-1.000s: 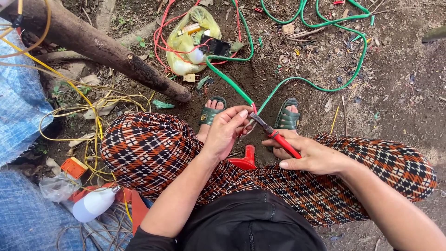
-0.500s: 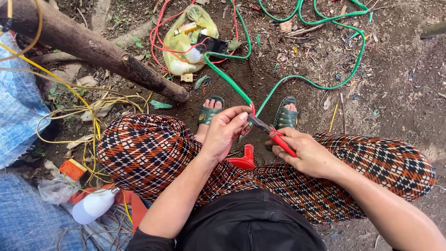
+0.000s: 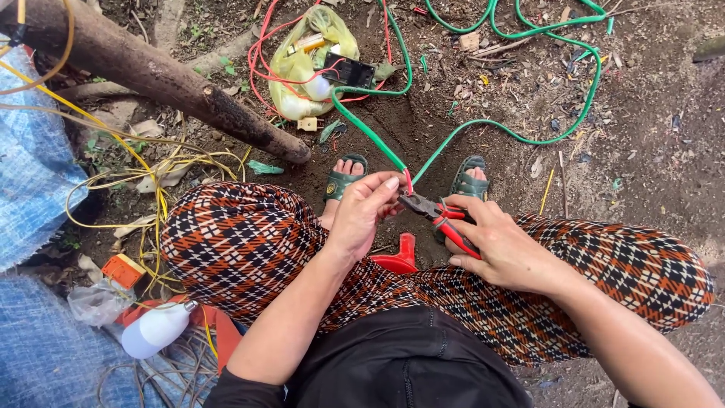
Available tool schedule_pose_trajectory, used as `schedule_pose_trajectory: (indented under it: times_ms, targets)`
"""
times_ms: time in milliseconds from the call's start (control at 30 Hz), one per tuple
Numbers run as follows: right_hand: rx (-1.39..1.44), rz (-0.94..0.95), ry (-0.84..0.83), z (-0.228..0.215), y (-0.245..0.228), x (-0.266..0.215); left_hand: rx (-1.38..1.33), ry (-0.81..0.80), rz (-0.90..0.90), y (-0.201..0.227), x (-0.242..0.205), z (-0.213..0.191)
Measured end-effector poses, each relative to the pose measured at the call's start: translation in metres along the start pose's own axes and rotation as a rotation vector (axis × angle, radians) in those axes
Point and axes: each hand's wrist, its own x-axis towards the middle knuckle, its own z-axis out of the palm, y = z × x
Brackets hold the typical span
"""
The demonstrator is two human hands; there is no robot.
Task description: The person sits on the ground and uses pliers to strip the outer insulation from the ends of a green electrical cable, exposing the inner wires. They then bring the stripped cable end to a switch and socket assembly mounted on a wooden post and work the wires into the fittings.
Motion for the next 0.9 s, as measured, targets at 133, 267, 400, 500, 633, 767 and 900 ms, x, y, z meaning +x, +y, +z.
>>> schedule_pose_trajectory:
  times_ms: [133,267,400,500,633,767,900]
  targets:
    - [0.034,-0.019,0.032,-0.004,0.0,-0.003,-0.029,-0.014,-0.021,0.003,-0.002,0.001]
    - [-0.044,-0.008,0.087,-0.006,0.0,-0.008,-0.038,-0.007,-0.02,0.007,-0.007,0.004]
    - [-0.086,0.014,0.108,-0.008,0.003,-0.012,-0.034,-0.009,-0.001,0.012,-0.008,0.006]
    - [-0.118,0.027,0.123,-0.011,0.004,-0.013,-0.043,-0.005,0.021,0.008,-0.005,0.003]
    - [-0.267,-0.019,0.225,-0.007,0.013,-0.022,-0.014,0.008,0.045,0.015,-0.006,0.004]
    - [-0.715,-0.049,0.459,-0.015,0.011,-0.035,0.094,-0.048,-0.039,0.016,-0.005,0.005]
    - [-1.281,0.037,0.476,-0.032,-0.01,-0.048,0.248,-0.143,-0.041,0.004,0.003,0.011]
